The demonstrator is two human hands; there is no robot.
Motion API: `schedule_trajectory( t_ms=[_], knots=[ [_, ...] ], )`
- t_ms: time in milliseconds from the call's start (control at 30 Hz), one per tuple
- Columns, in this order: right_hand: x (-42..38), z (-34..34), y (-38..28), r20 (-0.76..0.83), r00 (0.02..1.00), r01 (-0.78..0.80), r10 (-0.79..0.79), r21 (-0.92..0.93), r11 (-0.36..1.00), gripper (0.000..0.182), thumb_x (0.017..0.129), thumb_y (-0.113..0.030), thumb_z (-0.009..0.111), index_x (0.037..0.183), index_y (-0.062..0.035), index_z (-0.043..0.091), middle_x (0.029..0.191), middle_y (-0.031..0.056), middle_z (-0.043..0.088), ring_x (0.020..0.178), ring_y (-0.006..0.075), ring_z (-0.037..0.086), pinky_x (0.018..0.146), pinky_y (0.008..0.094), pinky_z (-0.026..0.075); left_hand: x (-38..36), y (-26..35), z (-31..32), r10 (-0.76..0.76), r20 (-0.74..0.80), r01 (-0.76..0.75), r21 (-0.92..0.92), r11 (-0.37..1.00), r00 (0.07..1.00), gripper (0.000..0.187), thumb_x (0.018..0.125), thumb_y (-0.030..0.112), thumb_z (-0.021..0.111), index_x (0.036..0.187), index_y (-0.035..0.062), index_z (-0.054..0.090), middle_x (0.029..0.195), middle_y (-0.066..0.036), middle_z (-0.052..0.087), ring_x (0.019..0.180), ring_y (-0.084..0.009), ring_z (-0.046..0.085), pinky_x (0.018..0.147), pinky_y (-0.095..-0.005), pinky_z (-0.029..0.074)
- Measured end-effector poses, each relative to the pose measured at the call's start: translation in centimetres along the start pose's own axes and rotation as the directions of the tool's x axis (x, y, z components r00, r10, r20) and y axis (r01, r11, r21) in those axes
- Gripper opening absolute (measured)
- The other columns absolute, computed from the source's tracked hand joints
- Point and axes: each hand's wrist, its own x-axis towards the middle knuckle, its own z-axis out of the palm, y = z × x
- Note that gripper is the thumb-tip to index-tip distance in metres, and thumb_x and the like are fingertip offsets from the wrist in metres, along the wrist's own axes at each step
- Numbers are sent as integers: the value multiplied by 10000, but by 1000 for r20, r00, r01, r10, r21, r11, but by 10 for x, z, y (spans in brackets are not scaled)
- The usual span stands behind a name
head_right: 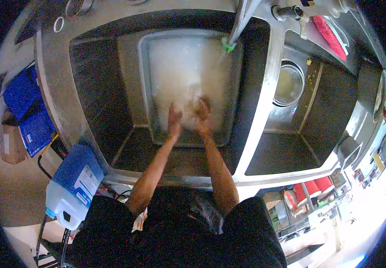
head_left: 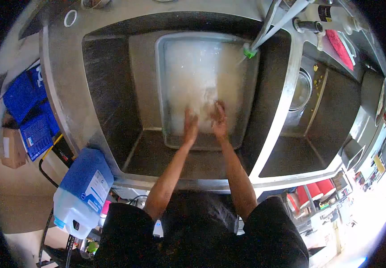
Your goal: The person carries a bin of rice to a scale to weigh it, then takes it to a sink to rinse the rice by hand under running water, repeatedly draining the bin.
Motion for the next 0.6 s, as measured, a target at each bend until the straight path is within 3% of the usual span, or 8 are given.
schedule_trajectory(
  t_ms=[67,133,233,333,400,467,533,600],
  knots=[
    [51,15,-42,-64,983,180,-169,271,945,632,873,-202,551,1381,22,252,1410,162,325,1299,264,302,1072,350,265,14,57,-32,109,120,-112,18,994,987,698,920,502,371,1407,29,209,1465,-182,191,1359,-290,162,1115,-376,93],
    [105,-23,-38,-344,920,166,-188,-91,982,600,891,-247,504,1401,-45,258,1408,121,339,1210,263,420,967,364,389,72,63,-45,464,-7,-454,190,871,886,670,921,488,378,1394,32,249,1446,-204,228,1340,-309,224,1107,-386,145],
    [190,-63,4,-525,848,-34,-71,-188,982,466,884,-263,486,1275,-16,424,1251,142,481,1110,278,478,938,372,408,183,19,-39,340,-18,-280,527,802,940,579,923,418,381,1337,15,334,1336,-244,371,1231,-360,372,1035,-427,278],
    [221,-39,4,-346,936,-215,-67,-711,670,491,849,-321,533,1203,10,453,1137,204,534,1037,361,514,918,401,423,219,52,-34,145,248,-287,803,522,958,489,926,339,363,1255,-17,424,1195,-280,483,1092,-392,484,941,-464,365],
    [227,-19,1,-238,971,-226,-2,-923,313,516,826,-359,565,1156,27,472,1060,245,569,988,416,539,905,420,433,217,42,-28,279,274,-375,821,431,920,445,917,297,374,1199,-31,475,1089,-280,544,982,-394,544,860,-481,415],
    [225,-81,70,122,989,-55,89,-255,965,368,875,-235,490,1190,-44,497,1118,161,538,963,322,537,809,428,454,210,7,-14,540,211,-482,765,428,815,406,900,274,409,1153,-29,507,974,-251,584,866,-376,580,769,-483,449],
    [133,31,-35,224,974,222,-21,-972,-72,648,790,-408,588,1279,-28,399,1192,254,513,1078,387,513,923,496,405,175,7,-15,478,293,-499,774,390,828,374,888,266,440,1127,-11,517,865,-209,611,771,-357,597,694,-473,468],
    [105,57,-82,129,952,170,279,-977,-127,639,802,-355,588,1326,-70,359,1220,219,479,1081,373,490,901,478,411,113,2,-12,531,252,-521,725,450,809,361,885,296,464,1107,20,534,831,-189,620,735,-353,598,695,-485,460]
  ],
)
